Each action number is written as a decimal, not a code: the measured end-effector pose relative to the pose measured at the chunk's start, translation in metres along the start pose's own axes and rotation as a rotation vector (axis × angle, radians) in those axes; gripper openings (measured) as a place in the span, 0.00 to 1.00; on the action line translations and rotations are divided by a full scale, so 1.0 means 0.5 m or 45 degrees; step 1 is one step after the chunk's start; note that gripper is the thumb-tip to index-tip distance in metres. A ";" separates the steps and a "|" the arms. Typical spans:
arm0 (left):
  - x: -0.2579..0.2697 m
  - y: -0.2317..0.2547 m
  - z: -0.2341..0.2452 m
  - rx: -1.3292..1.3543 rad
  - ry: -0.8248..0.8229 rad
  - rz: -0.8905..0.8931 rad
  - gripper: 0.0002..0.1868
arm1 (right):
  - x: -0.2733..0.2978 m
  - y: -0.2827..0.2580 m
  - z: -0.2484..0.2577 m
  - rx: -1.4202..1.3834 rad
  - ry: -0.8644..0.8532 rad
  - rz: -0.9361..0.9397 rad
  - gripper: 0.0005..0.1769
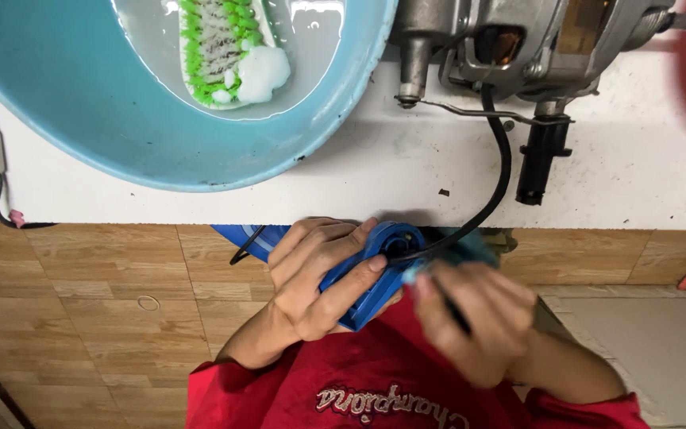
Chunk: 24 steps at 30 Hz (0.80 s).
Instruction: Cleaning and repairing a blue plastic fan base component using a cloth and a small tool
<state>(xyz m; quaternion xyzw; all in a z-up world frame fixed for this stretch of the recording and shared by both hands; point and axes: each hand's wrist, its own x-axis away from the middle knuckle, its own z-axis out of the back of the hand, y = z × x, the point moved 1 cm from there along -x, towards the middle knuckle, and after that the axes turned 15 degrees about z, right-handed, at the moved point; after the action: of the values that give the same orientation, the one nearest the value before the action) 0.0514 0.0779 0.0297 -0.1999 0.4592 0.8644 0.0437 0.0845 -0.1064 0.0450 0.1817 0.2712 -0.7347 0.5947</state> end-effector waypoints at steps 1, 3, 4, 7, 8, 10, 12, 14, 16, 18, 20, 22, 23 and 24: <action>-0.003 -0.001 0.003 0.004 -0.008 -0.002 0.08 | -0.008 -0.001 0.004 0.003 0.000 -0.008 0.05; -0.005 0.002 0.005 0.016 -0.012 -0.002 0.13 | -0.024 0.001 0.014 0.013 -0.062 -0.035 0.01; -0.004 0.003 0.005 0.014 -0.010 -0.004 0.13 | -0.019 -0.003 0.015 0.014 -0.060 -0.033 0.01; -0.006 0.003 0.006 0.029 -0.018 0.030 0.09 | -0.009 -0.012 0.010 -0.150 -0.082 -0.102 0.06; -0.005 0.004 0.007 0.036 -0.032 0.038 0.11 | -0.007 -0.008 0.008 -0.099 -0.055 -0.136 0.05; 0.000 0.005 0.011 0.036 -0.035 0.043 0.13 | -0.017 -0.008 0.006 -0.050 -0.024 -0.157 0.05; 0.006 0.005 0.013 0.090 -0.108 0.129 0.15 | -0.034 -0.020 0.009 -0.208 -0.035 -0.183 0.07; 0.005 0.001 0.009 0.091 -0.132 0.129 0.15 | -0.040 -0.006 0.010 -0.159 -0.015 -0.155 0.04; 0.010 0.002 0.009 0.084 -0.133 0.131 0.16 | -0.045 -0.008 0.011 -0.116 0.002 -0.104 0.02; 0.014 0.003 0.010 0.084 -0.124 0.149 0.16 | -0.047 -0.027 0.009 -0.171 0.010 0.037 0.06; 0.011 0.003 0.005 0.072 -0.135 0.148 0.17 | -0.056 -0.007 0.022 -0.236 -0.070 0.071 0.05; 0.007 0.004 0.007 0.053 -0.131 0.143 0.17 | -0.064 -0.005 0.023 -0.301 -0.146 0.122 0.05; 0.004 0.005 0.009 0.058 -0.127 0.138 0.16 | -0.067 -0.008 0.019 -0.229 -0.095 0.020 0.03; 0.005 0.009 0.011 0.065 -0.125 0.147 0.15 | -0.068 -0.014 0.018 -0.168 -0.051 -0.085 0.02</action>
<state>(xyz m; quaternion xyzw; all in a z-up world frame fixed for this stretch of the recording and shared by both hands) 0.0462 0.0796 0.0348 -0.1295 0.4893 0.8622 0.0212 0.0859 -0.0843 0.0734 0.1182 0.3131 -0.7381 0.5859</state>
